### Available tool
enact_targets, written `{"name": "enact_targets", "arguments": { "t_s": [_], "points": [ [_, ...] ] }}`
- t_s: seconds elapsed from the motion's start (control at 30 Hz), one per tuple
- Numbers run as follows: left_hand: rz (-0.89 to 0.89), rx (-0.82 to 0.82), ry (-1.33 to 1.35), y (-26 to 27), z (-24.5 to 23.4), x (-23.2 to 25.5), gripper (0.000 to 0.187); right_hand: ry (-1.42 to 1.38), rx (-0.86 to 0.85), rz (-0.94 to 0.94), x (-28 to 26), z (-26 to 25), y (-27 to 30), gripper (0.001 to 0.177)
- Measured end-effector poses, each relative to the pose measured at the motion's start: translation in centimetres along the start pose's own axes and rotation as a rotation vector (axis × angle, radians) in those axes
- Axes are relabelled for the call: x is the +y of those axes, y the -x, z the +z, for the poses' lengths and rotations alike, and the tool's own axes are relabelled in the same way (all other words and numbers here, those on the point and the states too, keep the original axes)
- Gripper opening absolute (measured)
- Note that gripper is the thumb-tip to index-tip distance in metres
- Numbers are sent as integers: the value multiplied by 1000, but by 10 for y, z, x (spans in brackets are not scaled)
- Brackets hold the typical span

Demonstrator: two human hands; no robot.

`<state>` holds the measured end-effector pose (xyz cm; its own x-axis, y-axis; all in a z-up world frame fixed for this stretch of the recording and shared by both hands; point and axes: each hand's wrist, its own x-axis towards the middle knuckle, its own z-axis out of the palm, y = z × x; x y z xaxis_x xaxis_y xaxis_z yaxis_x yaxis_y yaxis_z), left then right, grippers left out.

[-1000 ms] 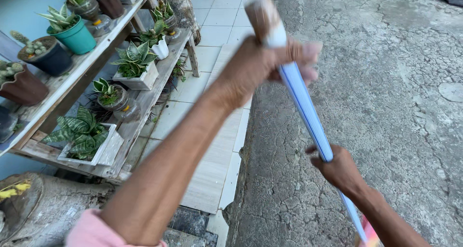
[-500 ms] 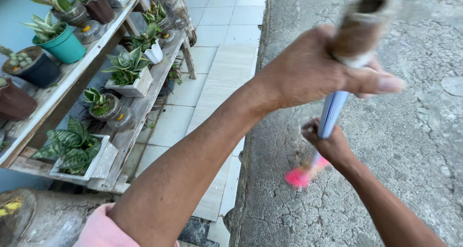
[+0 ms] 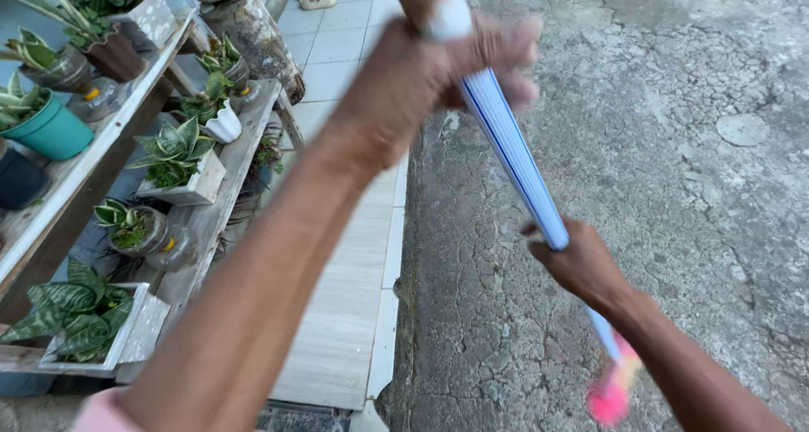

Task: The person carries two white plastic jugs into a garage area and places them on the floor near a bicycle. They then move outside and use a broom to sweep a concrete surface near a low wall and potted plants.

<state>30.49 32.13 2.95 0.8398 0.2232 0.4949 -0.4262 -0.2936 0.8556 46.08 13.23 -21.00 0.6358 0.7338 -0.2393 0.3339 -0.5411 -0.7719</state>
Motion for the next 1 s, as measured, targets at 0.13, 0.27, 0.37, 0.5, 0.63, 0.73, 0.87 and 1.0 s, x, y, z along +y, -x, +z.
{"name": "enact_targets", "arguments": {
  "t_s": [0.13, 0.27, 0.37, 0.5, 0.63, 0.73, 0.87, 1.0],
  "points": [
    [202, -75, -318, -23, 23, 48, 47, -122, 54, -212, -46, 0, -43, 25],
    [94, -184, -344, -37, 90, 12, 42, -329, 148, -583, -18, 1, -83, 21],
    [-17, -246, -408, -44, 138, -38, 36, -336, 161, -457, 41, -24, -86, 23],
    [60, -247, -41, -65, 194, -95, 42, -157, 214, -146, 134, -73, -45, 21],
    [-71, -306, 297, -90, 273, -127, 45, -177, 260, 134, 218, -129, 22, 17],
    [-134, -339, 287, -96, 307, -136, 54, -103, 327, 198, 250, -153, 58, 17],
    [-155, -256, 279, -102, 300, -118, 63, -120, 357, 263, 237, -169, 84, 19],
    [296, -279, 221, -125, 265, -60, 55, -191, 446, 233, 179, -167, 102, 25]
  ]
}}
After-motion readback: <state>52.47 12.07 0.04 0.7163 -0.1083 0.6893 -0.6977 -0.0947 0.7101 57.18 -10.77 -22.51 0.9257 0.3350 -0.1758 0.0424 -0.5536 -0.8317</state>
